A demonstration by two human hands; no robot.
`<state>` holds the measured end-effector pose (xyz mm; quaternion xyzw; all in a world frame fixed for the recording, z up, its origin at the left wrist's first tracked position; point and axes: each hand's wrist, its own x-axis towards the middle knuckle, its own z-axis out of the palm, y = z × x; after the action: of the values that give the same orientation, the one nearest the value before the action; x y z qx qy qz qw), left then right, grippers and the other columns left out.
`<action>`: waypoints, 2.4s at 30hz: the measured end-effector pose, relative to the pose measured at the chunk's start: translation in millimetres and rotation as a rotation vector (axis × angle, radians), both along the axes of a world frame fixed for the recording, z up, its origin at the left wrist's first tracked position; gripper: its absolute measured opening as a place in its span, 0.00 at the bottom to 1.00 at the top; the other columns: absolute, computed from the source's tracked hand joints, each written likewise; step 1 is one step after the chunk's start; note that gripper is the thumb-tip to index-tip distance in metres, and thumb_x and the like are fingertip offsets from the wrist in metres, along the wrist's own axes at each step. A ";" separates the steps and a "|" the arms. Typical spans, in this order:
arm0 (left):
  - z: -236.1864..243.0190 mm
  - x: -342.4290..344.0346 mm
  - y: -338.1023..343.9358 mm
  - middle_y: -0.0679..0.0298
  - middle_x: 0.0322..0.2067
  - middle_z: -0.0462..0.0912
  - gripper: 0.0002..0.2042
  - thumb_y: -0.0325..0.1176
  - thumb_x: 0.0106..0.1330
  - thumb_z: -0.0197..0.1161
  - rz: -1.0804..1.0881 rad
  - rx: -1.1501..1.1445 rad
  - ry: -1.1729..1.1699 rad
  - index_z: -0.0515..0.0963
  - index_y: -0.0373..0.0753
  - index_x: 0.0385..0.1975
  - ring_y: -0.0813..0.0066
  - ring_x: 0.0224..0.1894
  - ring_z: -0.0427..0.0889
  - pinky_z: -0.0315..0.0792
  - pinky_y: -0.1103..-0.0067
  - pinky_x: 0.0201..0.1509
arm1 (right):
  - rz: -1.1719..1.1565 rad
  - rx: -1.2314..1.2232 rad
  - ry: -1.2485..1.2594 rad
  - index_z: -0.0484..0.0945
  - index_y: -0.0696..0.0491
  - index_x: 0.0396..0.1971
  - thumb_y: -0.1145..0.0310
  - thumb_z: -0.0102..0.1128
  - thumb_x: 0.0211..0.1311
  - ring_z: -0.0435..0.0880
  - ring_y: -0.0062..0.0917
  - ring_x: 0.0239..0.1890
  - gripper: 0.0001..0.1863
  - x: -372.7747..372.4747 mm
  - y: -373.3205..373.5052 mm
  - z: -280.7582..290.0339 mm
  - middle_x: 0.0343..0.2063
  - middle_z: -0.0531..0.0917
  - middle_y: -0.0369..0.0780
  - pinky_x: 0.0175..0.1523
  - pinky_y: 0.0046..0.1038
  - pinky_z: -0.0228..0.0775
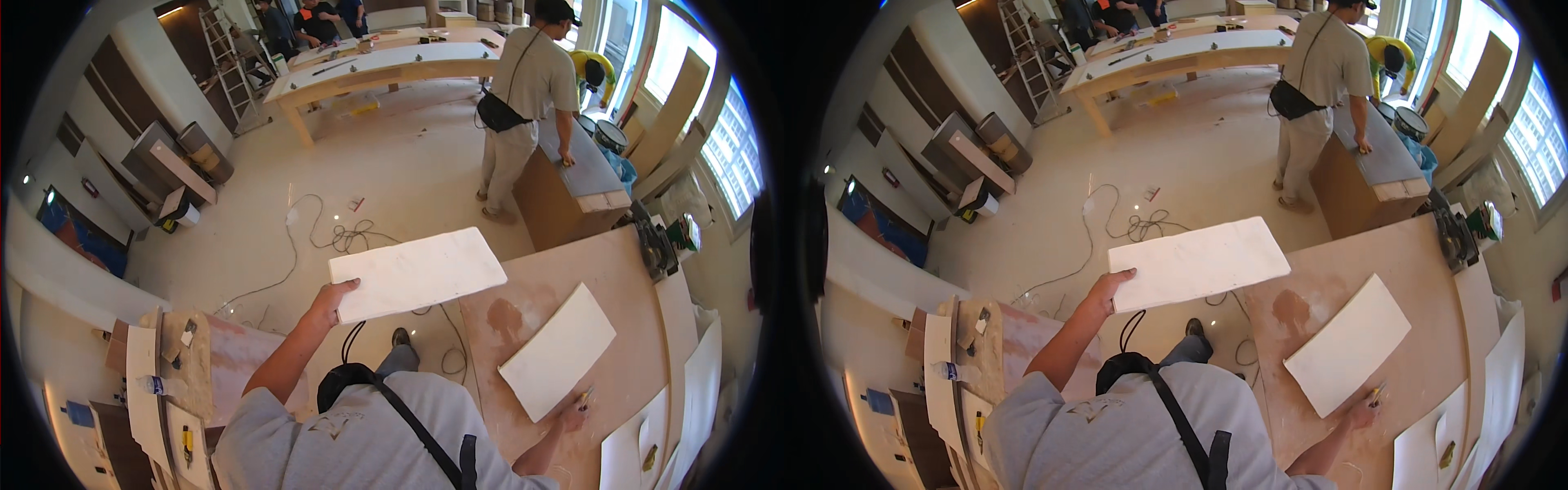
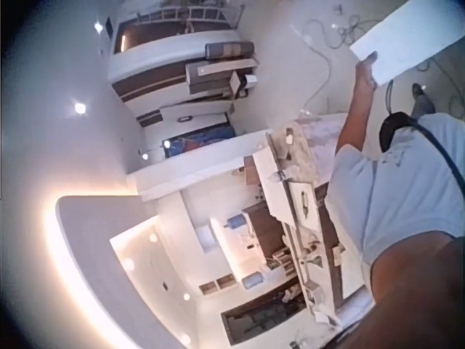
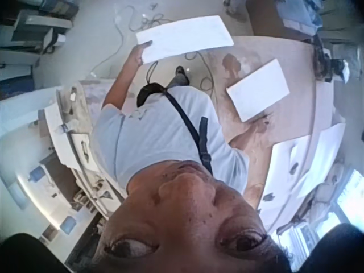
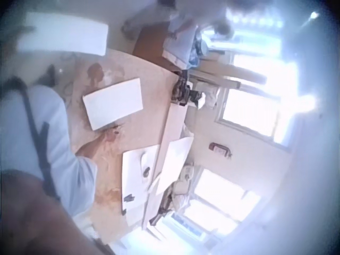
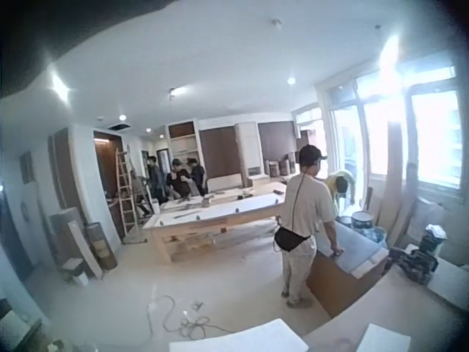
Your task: The person trims the edges of white wood panels using a utility knife while holding them at a workbench.
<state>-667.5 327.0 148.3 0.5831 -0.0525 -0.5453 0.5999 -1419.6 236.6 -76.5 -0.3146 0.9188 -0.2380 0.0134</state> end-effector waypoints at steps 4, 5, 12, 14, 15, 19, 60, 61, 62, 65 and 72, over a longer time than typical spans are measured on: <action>-11.0 7.9 4.8 0.46 0.57 0.82 0.26 0.35 0.72 0.67 0.004 -0.028 0.070 0.70 0.28 0.64 0.51 0.57 0.85 0.81 0.60 0.62 | 0.034 0.068 0.027 0.85 0.57 0.50 0.47 0.67 0.67 0.84 0.47 0.51 0.27 3.4 1.7 5.4 0.47 0.86 0.52 0.56 0.47 0.76; -13.3 8.7 5.5 0.46 0.57 0.82 0.26 0.35 0.72 0.67 -0.038 -0.031 0.100 0.70 0.28 0.64 0.51 0.57 0.85 0.81 0.60 0.62 | 0.053 0.095 0.065 0.85 0.57 0.51 0.47 0.66 0.68 0.84 0.47 0.52 0.27 2.5 1.4 6.8 0.47 0.86 0.52 0.57 0.47 0.76; -9.1 4.9 3.3 0.50 0.53 0.84 0.24 0.31 0.68 0.71 0.012 -0.085 -0.095 0.75 0.27 0.61 0.54 0.51 0.87 0.83 0.62 0.56 | 0.445 -0.021 0.166 0.83 0.54 0.43 0.56 0.66 0.64 0.81 0.46 0.49 0.17 31.1 3.3 11.9 0.40 0.85 0.48 0.55 0.47 0.73; -4.6 -4.6 -8.0 0.51 0.54 0.84 0.24 0.27 0.68 0.69 0.025 -0.161 -0.138 0.74 0.26 0.62 0.57 0.52 0.87 0.84 0.65 0.56 | 0.442 0.032 0.231 0.82 0.56 0.42 0.56 0.69 0.62 0.79 0.49 0.49 0.19 58.9 8.9 18.3 0.40 0.83 0.49 0.54 0.48 0.72; -1.2 -9.8 -14.0 0.49 0.55 0.84 0.23 0.27 0.68 0.69 -0.011 -0.138 -0.221 0.74 0.25 0.61 0.58 0.52 0.87 0.84 0.67 0.56 | 0.479 -0.117 0.236 0.83 0.57 0.41 0.56 0.70 0.64 0.82 0.51 0.44 0.18 74.3 15.9 22.9 0.38 0.84 0.53 0.50 0.50 0.74; -0.7 -46.3 -53.6 0.48 0.52 0.85 0.23 0.28 0.68 0.70 -0.101 -0.152 -0.255 0.75 0.22 0.59 0.58 0.49 0.88 0.84 0.69 0.54 | 0.169 0.017 -0.040 0.83 0.58 0.49 0.53 0.71 0.62 0.82 0.53 0.51 0.25 120.0 22.5 48.6 0.48 0.82 0.54 0.61 0.48 0.72; -166.2 -339.3 -126.9 0.51 0.48 0.87 0.30 0.35 0.54 0.76 -0.427 0.278 -0.451 0.76 0.32 0.57 0.59 0.50 0.87 0.80 0.68 0.55 | 0.602 0.063 -0.037 0.65 0.63 0.72 0.48 0.52 0.78 0.69 0.51 0.72 0.36 -21.7 -208.5 20.6 0.69 0.72 0.57 0.76 0.44 0.60; -163.9 -344.5 -121.4 0.50 0.49 0.88 0.29 0.37 0.53 0.75 -0.373 0.244 -0.522 0.78 0.32 0.56 0.57 0.52 0.87 0.80 0.67 0.56 | 0.615 0.178 -0.080 0.66 0.63 0.72 0.45 0.49 0.78 0.69 0.50 0.73 0.38 -20.7 -213.4 19.9 0.70 0.71 0.58 0.76 0.44 0.61; -160.6 -346.3 -120.7 0.48 0.49 0.88 0.29 0.39 0.51 0.75 -0.309 0.222 -0.588 0.81 0.32 0.54 0.55 0.53 0.87 0.79 0.67 0.58 | 0.638 0.138 -0.062 0.66 0.63 0.72 0.45 0.49 0.78 0.69 0.50 0.73 0.38 -17.2 -216.6 21.3 0.70 0.71 0.58 0.76 0.44 0.61; -156.0 -340.3 -122.7 0.50 0.50 0.86 0.35 0.40 0.49 0.77 -0.429 0.386 -0.441 0.76 0.31 0.58 0.56 0.52 0.86 0.79 0.68 0.58 | 0.614 0.182 -0.017 0.70 0.63 0.69 0.45 0.49 0.78 0.71 0.52 0.71 0.37 -10.9 -217.2 32.5 0.68 0.74 0.58 0.75 0.45 0.63; -188.7 -356.3 -130.5 0.51 0.55 0.84 0.35 0.39 0.51 0.74 -0.537 0.243 -0.179 0.76 0.31 0.61 0.60 0.58 0.83 0.77 0.69 0.62 | 0.649 0.141 0.018 0.79 0.63 0.60 0.46 0.50 0.78 0.76 0.53 0.65 0.32 -7.0 -219.2 37.0 0.59 0.81 0.57 0.70 0.48 0.67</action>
<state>-1023.8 196.5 -40.4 0.6614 -0.1918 -0.6332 0.3533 -1426.6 17.3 -39.5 -0.5913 0.7850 -0.1542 0.1020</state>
